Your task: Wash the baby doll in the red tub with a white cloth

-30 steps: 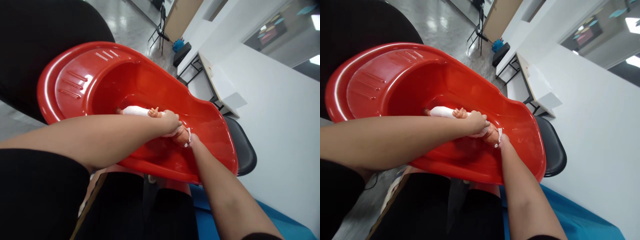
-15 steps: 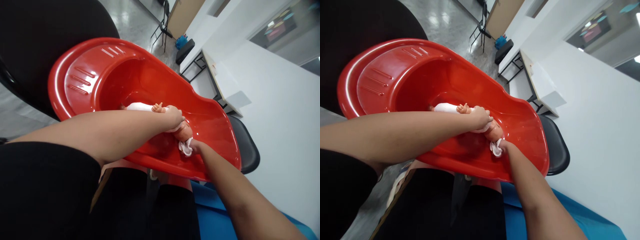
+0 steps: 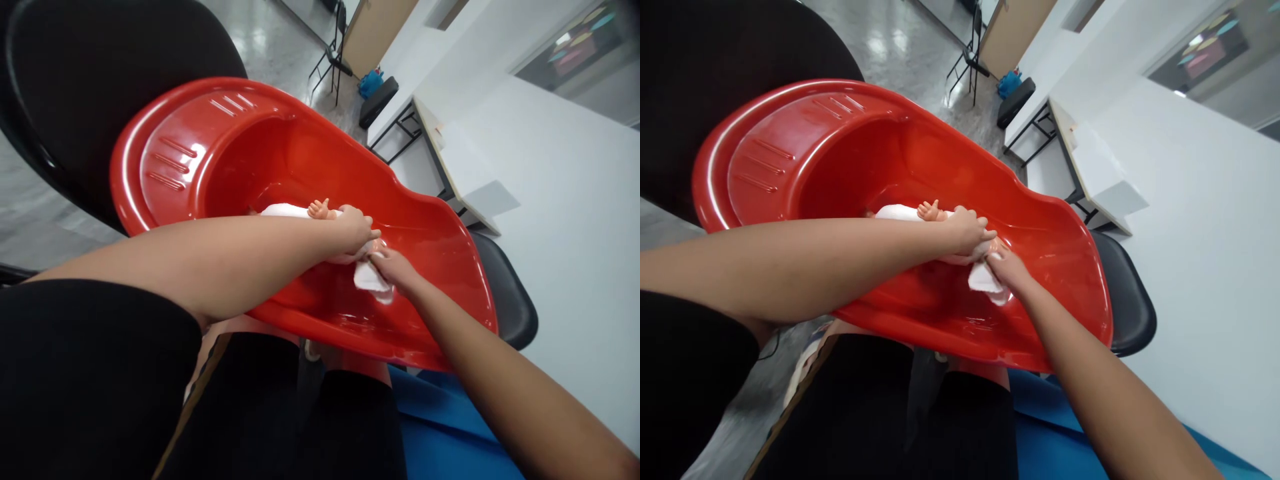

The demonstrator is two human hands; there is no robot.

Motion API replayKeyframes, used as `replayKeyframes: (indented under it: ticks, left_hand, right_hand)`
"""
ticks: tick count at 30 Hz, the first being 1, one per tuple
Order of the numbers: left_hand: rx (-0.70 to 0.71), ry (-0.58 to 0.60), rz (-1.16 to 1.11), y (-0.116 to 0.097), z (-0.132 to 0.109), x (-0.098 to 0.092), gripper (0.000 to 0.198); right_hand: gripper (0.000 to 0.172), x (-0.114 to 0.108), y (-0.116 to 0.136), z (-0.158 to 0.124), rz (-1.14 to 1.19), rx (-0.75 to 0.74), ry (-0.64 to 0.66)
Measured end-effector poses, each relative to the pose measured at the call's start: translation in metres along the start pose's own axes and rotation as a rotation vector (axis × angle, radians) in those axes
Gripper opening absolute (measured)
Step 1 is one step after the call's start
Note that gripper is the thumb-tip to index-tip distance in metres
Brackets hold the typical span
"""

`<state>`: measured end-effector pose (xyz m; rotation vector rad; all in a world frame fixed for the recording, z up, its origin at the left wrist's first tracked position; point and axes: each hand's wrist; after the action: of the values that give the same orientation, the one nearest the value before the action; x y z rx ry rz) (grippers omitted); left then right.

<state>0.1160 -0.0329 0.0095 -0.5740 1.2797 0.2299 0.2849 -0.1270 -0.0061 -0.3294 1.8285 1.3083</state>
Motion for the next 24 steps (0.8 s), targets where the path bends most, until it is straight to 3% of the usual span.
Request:
replayKeyframes:
  ticks: [3,5,10,15,20,24]
  left_hand:
    - [0.035,0.068,0.19,0.003,-0.003,-0.014,0.067]
    - [0.0,0.071,0.226,0.006,-0.001,-0.019,0.063]
    - [-0.163,0.145,0.139,0.009,0.001,-0.022,0.069]
    - [-0.159,0.219,0.156,0.007,0.0,-0.023,0.072]
    - [-0.182,0.174,0.085,0.011,0.001,-0.021,0.072]
    - [-0.147,0.11,0.085,0.016,-0.002,-0.016,0.067]
  right_hand:
    - [0.04,-0.026,-0.006,0.013,-0.285,-0.138,-0.269]
    - [0.05,-0.027,-0.012,0.02,-0.404,-0.285,-0.349]
    - [0.03,0.0,-0.016,0.012,-0.801,-0.46,-0.089]
    - [0.034,0.005,-0.006,-0.014,-1.038,-0.439,-0.015]
    - [0.041,0.009,-0.017,-0.027,-1.172,-0.506,0.021]
    - [0.035,0.024,-0.035,-0.024,-1.209,-0.537,0.208]
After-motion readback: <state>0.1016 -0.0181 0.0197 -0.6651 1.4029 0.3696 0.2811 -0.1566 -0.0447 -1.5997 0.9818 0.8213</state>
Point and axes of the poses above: each hand's wrist, its own z-axis towards the middle knuckle, its own x-axis out of the palm, y = z × x, and after that the axes turned 2 degrees about -y, right-handed
